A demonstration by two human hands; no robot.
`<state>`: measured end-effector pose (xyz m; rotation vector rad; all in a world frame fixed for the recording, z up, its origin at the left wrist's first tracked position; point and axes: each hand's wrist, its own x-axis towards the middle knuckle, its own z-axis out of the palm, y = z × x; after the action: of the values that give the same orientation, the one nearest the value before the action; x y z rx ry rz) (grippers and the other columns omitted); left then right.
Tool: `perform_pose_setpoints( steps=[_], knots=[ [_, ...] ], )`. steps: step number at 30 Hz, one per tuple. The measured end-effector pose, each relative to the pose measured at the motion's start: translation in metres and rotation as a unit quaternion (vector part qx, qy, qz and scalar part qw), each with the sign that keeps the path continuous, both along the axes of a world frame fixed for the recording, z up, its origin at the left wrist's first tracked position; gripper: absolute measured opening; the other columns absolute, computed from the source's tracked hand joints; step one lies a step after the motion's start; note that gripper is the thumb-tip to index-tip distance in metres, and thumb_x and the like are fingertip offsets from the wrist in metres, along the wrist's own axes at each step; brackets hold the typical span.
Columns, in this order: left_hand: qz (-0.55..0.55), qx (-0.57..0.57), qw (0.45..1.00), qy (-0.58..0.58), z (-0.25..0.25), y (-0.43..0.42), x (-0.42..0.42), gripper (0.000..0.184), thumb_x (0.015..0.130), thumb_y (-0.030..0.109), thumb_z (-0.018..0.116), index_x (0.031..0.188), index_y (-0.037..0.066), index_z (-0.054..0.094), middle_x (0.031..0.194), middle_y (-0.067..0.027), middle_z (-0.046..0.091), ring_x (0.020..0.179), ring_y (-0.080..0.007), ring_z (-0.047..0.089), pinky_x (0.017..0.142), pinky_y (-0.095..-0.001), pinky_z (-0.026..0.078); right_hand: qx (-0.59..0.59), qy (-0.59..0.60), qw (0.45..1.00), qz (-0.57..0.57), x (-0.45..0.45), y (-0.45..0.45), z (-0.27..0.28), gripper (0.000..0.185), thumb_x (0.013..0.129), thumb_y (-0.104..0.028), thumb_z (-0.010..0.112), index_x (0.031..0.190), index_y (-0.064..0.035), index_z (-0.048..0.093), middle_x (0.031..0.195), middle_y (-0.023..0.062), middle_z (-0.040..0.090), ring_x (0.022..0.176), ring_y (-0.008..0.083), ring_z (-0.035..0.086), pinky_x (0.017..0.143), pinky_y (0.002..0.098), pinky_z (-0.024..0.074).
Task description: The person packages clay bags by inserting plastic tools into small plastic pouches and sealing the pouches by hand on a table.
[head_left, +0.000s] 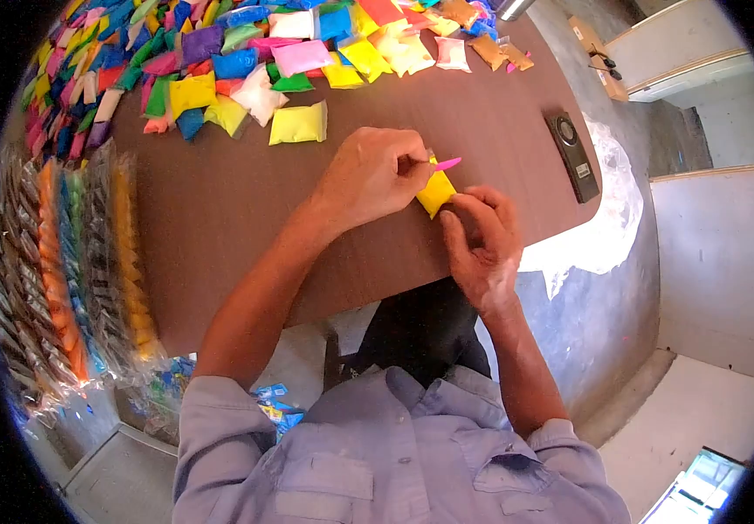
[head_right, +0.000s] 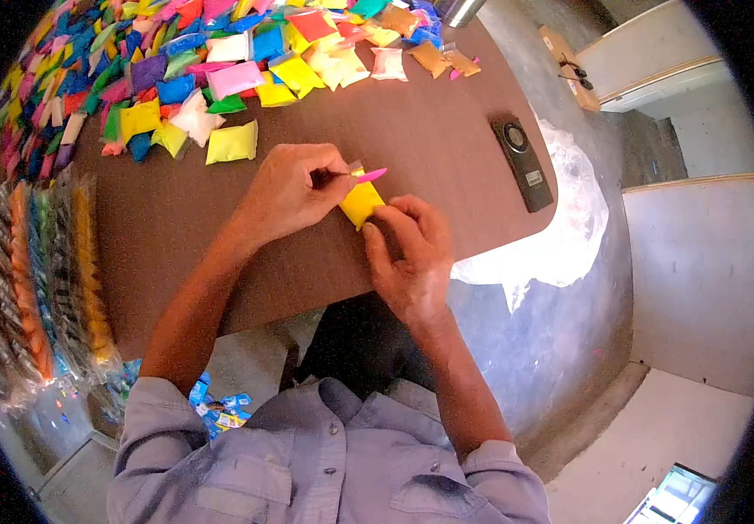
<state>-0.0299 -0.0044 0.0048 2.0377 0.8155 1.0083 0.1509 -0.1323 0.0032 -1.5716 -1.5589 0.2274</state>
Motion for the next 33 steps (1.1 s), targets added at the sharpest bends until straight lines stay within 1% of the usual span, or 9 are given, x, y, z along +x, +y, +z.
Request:
perform_pose_setpoints(
  steps=[2, 6, 12, 15, 17, 21, 30, 32, 33],
  knots=[
    [-0.043, 0.019, 0.997, 0.054, 0.002, 0.0, -0.003, 0.014, 0.088, 0.009, 0.077, 0.085, -0.001, 0.067, 0.079, -0.0164, 0.072, 0.067, -0.0279, 0.072, 0.062, -0.0375, 0.054, 0.066, -0.025, 0.997, 0.043, -0.005, 0.01, -0.005, 0.022, 0.081, -0.002, 0.085, 0.102, -0.0027, 0.078, 0.108, 0.0171, 0.071, 0.097, 0.0327, 0.071, 0.085, 0.0404, 0.0579],
    [-0.071, -0.033, 0.996, 0.049, 0.003, -0.003, -0.004, 0.014, 0.087, 0.008, 0.077, 0.084, 0.001, 0.066, 0.078, -0.0162, 0.07, 0.067, -0.0311, 0.071, 0.061, -0.0393, 0.054, 0.057, -0.026, 0.997, 0.055, -0.002, 0.013, -0.011, 0.024, 0.08, -0.001, 0.086, 0.102, -0.003, 0.078, 0.108, 0.016, 0.072, 0.096, 0.032, 0.072, 0.084, 0.0399, 0.0581],
    [0.023, 0.077, 0.99, 0.115, -0.004, 0.011, -0.011, 0.015, 0.087, 0.009, 0.078, 0.082, 0.002, 0.065, 0.075, -0.0157, 0.069, 0.067, -0.0328, 0.07, 0.06, -0.0404, 0.053, 0.063, -0.02, 0.997, 0.05, -0.002, 0.013, -0.011, 0.021, 0.081, -0.001, 0.084, 0.1, -0.0033, 0.078, 0.106, 0.0162, 0.072, 0.095, 0.032, 0.072, 0.084, 0.0389, 0.0585],
    [0.043, 0.072, 0.992, 0.092, 0.003, 0.014, -0.015, 0.015, 0.087, 0.009, 0.077, 0.083, 0.001, 0.066, 0.075, -0.0152, 0.069, 0.064, -0.0286, 0.07, 0.06, -0.0388, 0.053, 0.064, -0.017, 0.997, 0.045, -0.003, 0.013, -0.012, 0.018, 0.082, 0.0, 0.083, 0.1, -0.003, 0.079, 0.104, 0.0164, 0.073, 0.094, 0.0322, 0.072, 0.084, 0.039, 0.0586],
    [-0.014, -0.002, 0.999, 0.042, 0.015, 0.009, -0.014, 0.014, 0.087, 0.008, 0.077, 0.083, 0.0, 0.066, 0.074, -0.0146, 0.07, 0.062, -0.0234, 0.069, 0.06, -0.0366, 0.053, 0.065, -0.016, 0.997, 0.039, -0.003, 0.013, -0.013, 0.017, 0.083, 0.001, 0.083, 0.099, -0.0024, 0.078, 0.104, 0.0168, 0.073, 0.093, 0.032, 0.073, 0.084, 0.0388, 0.0588],
    [-0.078, -0.012, 0.996, 0.051, 0.009, 0.001, -0.01, 0.014, 0.087, 0.008, 0.078, 0.083, 0.0, 0.067, 0.073, -0.0142, 0.07, 0.061, -0.0198, 0.068, 0.059, -0.0352, 0.053, 0.072, -0.009, 0.997, 0.025, -0.002, 0.014, -0.015, 0.016, 0.083, 0.001, 0.083, 0.098, -0.0018, 0.078, 0.104, 0.0168, 0.073, 0.093, 0.0317, 0.073, 0.083, 0.039, 0.0586],
    [-0.089, -0.019, 0.991, 0.097, 0.006, 0.0, -0.006, 0.016, 0.083, 0.008, 0.08, 0.082, 0.001, 0.065, 0.071, -0.0151, 0.068, 0.06, -0.0247, 0.068, 0.058, -0.0371, 0.052, 0.077, 0.0, 0.997, 0.005, -0.002, 0.015, -0.019, 0.016, 0.082, 0.0, 0.085, 0.095, -0.002, 0.078, 0.099, 0.0148, 0.074, 0.089, 0.0311, 0.072, 0.08, 0.0397, 0.0578],
    [-0.045, 0.022, 0.995, 0.087, 0.008, 0.0, -0.006, 0.015, 0.083, 0.008, 0.078, 0.08, 0.001, 0.064, 0.075, -0.0186, 0.069, 0.068, -0.0353, 0.071, 0.061, -0.0414, 0.054, 0.072, -0.001, 0.997, -0.001, -0.002, 0.015, -0.018, 0.014, 0.082, -0.001, 0.085, 0.094, -0.002, 0.078, 0.098, 0.0144, 0.074, 0.087, 0.0309, 0.072, 0.08, 0.0391, 0.0579],
    [-0.045, 0.022, 0.995, 0.088, 0.008, 0.002, -0.008, 0.015, 0.083, 0.008, 0.078, 0.08, 0.001, 0.064, 0.075, -0.0186, 0.069, 0.068, -0.0353, 0.071, 0.061, -0.0414, 0.054, 0.072, 0.0, 0.997, -0.002, -0.002, 0.015, -0.018, 0.014, 0.082, -0.001, 0.085, 0.094, -0.002, 0.078, 0.098, 0.0144, 0.074, 0.087, 0.0309, 0.072, 0.08, 0.0391, 0.0579]
  ],
)
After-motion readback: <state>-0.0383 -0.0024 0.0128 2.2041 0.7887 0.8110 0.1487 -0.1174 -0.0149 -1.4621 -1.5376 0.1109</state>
